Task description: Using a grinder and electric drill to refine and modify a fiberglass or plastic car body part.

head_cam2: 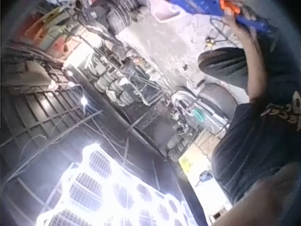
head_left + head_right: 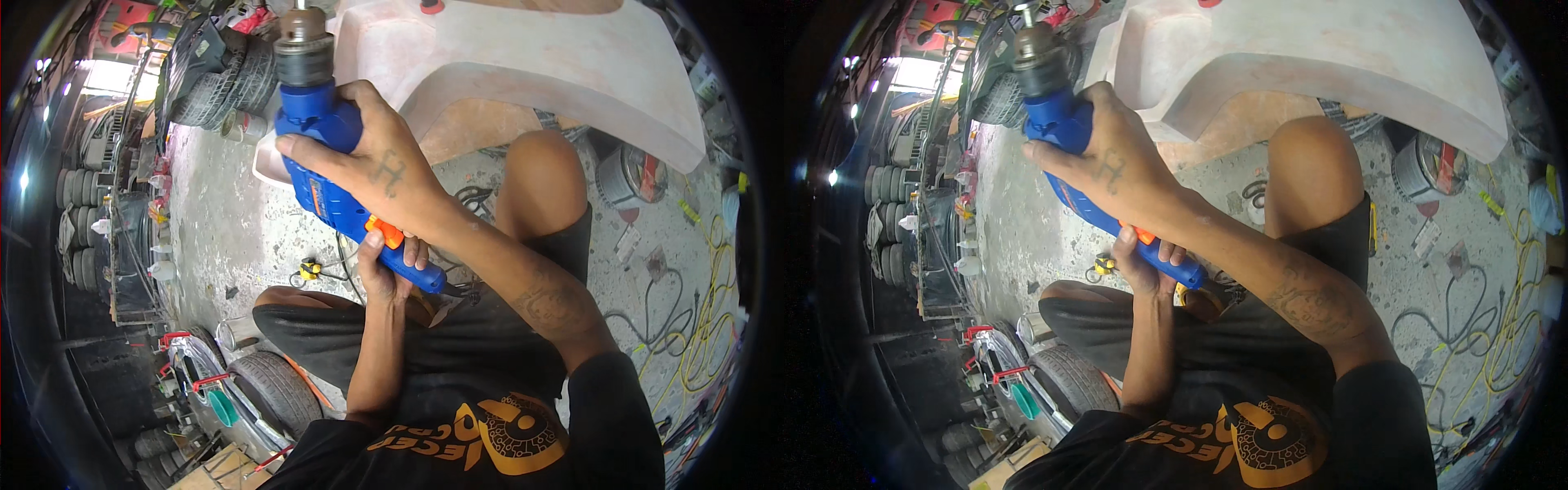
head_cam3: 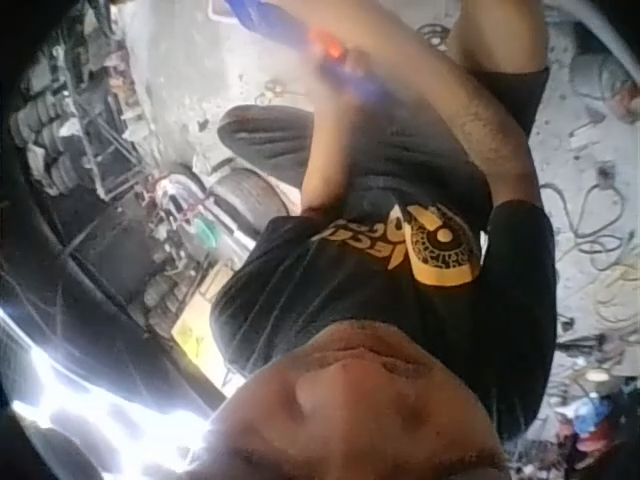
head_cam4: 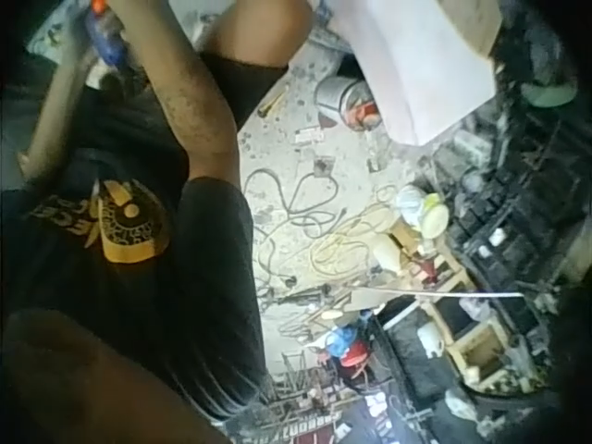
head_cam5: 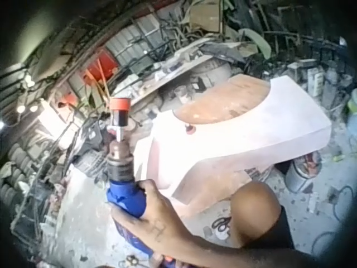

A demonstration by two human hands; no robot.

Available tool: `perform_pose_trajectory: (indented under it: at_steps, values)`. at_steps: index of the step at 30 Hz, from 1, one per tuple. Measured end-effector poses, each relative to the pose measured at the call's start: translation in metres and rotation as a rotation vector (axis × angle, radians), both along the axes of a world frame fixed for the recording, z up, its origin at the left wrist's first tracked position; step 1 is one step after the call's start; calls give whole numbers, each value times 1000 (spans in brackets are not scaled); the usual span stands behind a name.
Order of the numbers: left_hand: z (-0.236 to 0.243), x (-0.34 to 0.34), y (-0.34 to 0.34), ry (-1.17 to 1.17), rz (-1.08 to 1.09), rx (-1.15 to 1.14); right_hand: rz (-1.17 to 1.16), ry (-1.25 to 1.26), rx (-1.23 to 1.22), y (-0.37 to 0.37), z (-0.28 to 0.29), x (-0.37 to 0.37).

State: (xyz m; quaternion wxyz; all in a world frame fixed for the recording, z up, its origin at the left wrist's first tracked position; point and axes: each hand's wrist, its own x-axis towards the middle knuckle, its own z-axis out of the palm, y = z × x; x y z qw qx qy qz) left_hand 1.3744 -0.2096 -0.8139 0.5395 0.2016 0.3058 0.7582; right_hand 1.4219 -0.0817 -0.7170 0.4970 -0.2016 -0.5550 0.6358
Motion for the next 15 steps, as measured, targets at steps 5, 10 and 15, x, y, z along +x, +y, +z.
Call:
perform_pose_trajectory:
  at_steps: [5, 10, 15]
  values:
    - [0, -2, -3, 68, 92, -17, 57, -12, -40, -1, 5, 1]
    - [9, 0, -2, 97, 123, -64, 125, 128, -146, 1, 8, 2]
    - [19, -1, -3, 39, 100, -42, 172, 150, -132, 6, 9, 4]
